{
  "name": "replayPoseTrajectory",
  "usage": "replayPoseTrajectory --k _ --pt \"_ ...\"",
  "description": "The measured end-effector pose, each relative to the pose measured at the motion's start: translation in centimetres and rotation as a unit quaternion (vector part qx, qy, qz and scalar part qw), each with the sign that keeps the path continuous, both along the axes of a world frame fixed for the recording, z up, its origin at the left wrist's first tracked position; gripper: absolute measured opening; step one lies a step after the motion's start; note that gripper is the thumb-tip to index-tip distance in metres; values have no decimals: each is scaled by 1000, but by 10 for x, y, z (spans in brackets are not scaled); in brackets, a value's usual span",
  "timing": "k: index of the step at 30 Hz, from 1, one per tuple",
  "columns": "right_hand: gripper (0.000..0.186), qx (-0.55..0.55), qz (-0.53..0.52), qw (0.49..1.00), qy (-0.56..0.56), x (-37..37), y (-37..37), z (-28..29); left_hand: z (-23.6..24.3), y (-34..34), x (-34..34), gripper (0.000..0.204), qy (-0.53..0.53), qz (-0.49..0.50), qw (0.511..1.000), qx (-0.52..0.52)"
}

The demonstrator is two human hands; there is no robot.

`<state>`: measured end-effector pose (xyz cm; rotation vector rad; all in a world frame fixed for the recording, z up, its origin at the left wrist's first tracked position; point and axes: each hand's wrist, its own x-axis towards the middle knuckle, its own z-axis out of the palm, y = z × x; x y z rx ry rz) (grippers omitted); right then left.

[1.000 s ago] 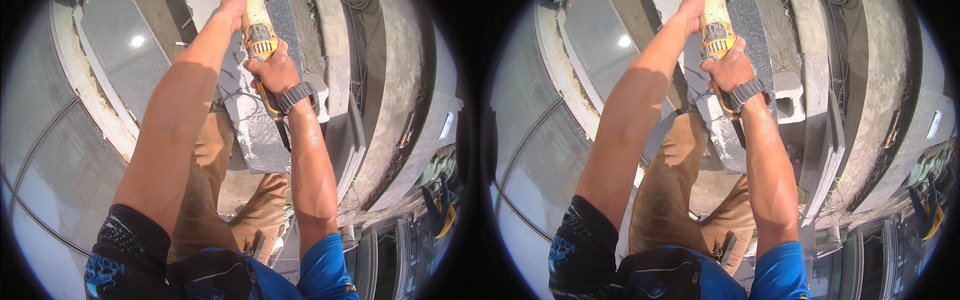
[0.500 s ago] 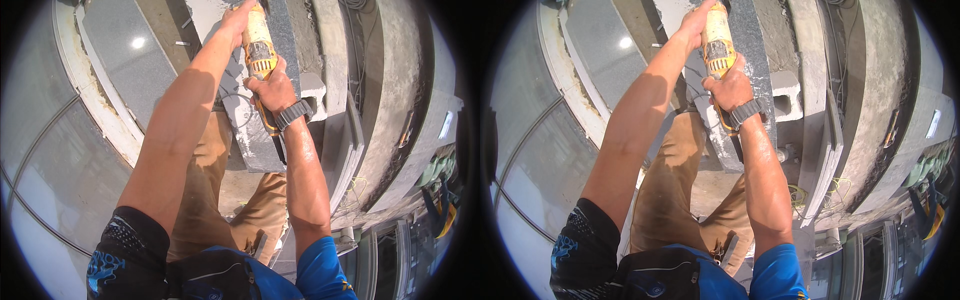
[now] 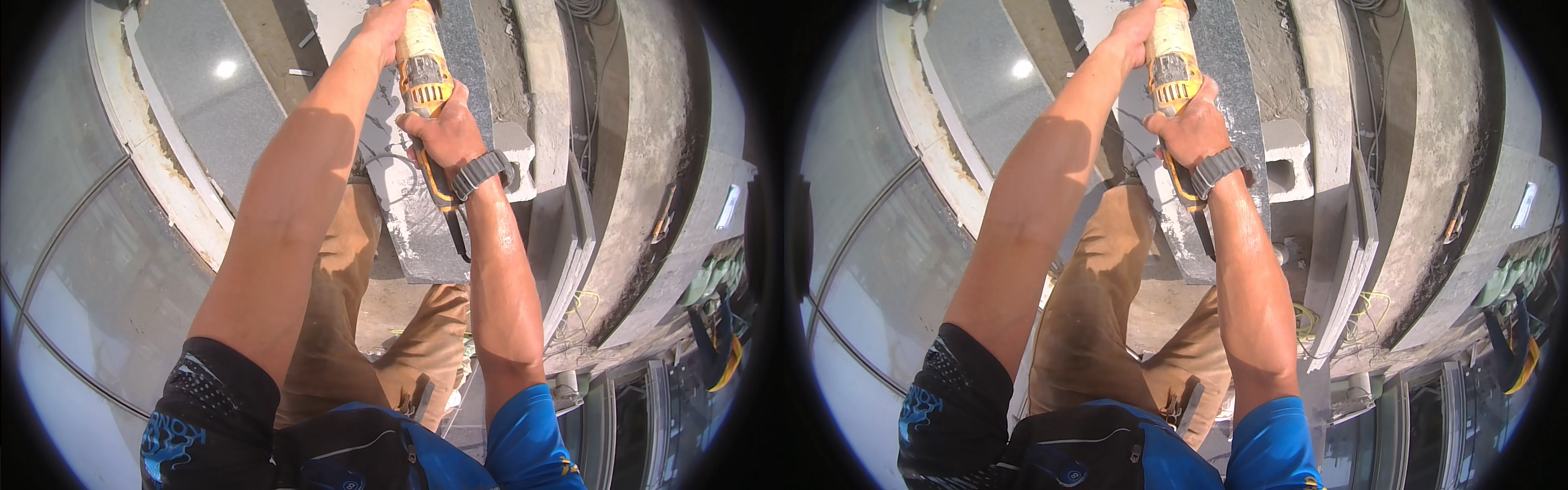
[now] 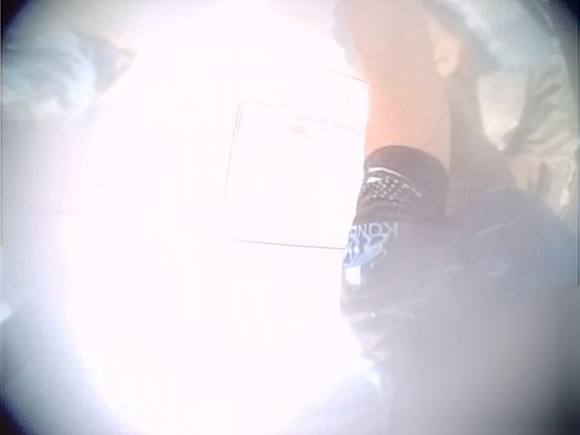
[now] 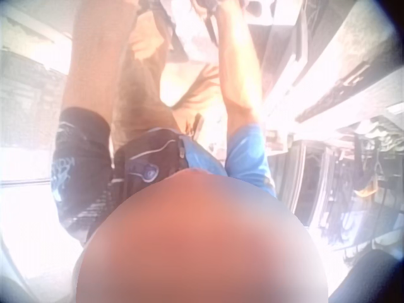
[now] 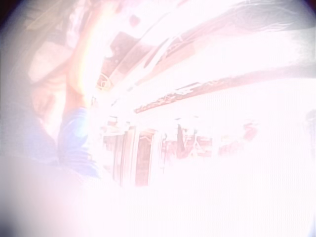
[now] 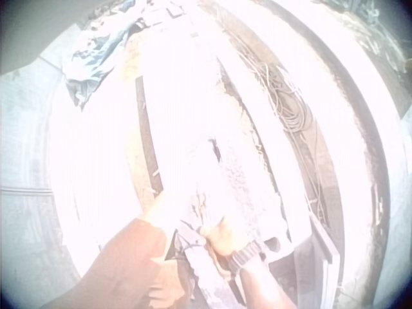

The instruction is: The person uses an angle grinder to cut a long stone slab on a construction site. They guide the tool along the slab's length, creating a cut line while other workers are visible in the background.

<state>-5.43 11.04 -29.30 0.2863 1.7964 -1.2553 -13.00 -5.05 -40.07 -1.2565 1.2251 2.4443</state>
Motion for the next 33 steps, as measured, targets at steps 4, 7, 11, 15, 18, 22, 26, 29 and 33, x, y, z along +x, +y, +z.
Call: replayPoseTrajectory --k 4,7,11,15,18,22,26,29,33 --pt "87 -14 -8 1000 -2 -8 -2 -6 -3 -4 -11 85 -1 4 1000 -7" --pt "87 -26 -15 1000 -5 -15 -4 -13 -5 -7 -22 86 -1 9 1000 -13" --pt "86 -16 -10 1000 -14 -26 -11 -16 -8 -14 -28 87 -4 16 999 -29" --pt "85 -14 -5 1000 -23 -39 -12 -22 -4 -14 -36 88 -6 15 999 -36" --pt "85 3 4 1000 -21 -33 -14 -17 5 -16 -24 89 -23 15 998 -61" --pt "86 33 7 999 -6 -18 -8 -6 45 -2 52 90 -112 -62 977 -171" --pt "87 36 -3 999 -11 -6 1 -5 130 12 210 85 -189 -262 901 -291" --pt "85 52 0 999 -7 -1 3 -2 173 11 340 82 -186 -466 781 -373" --pt "82 47 -6 999 -8 2 5 8 223 40 395 78 -204 -650 547 -486"
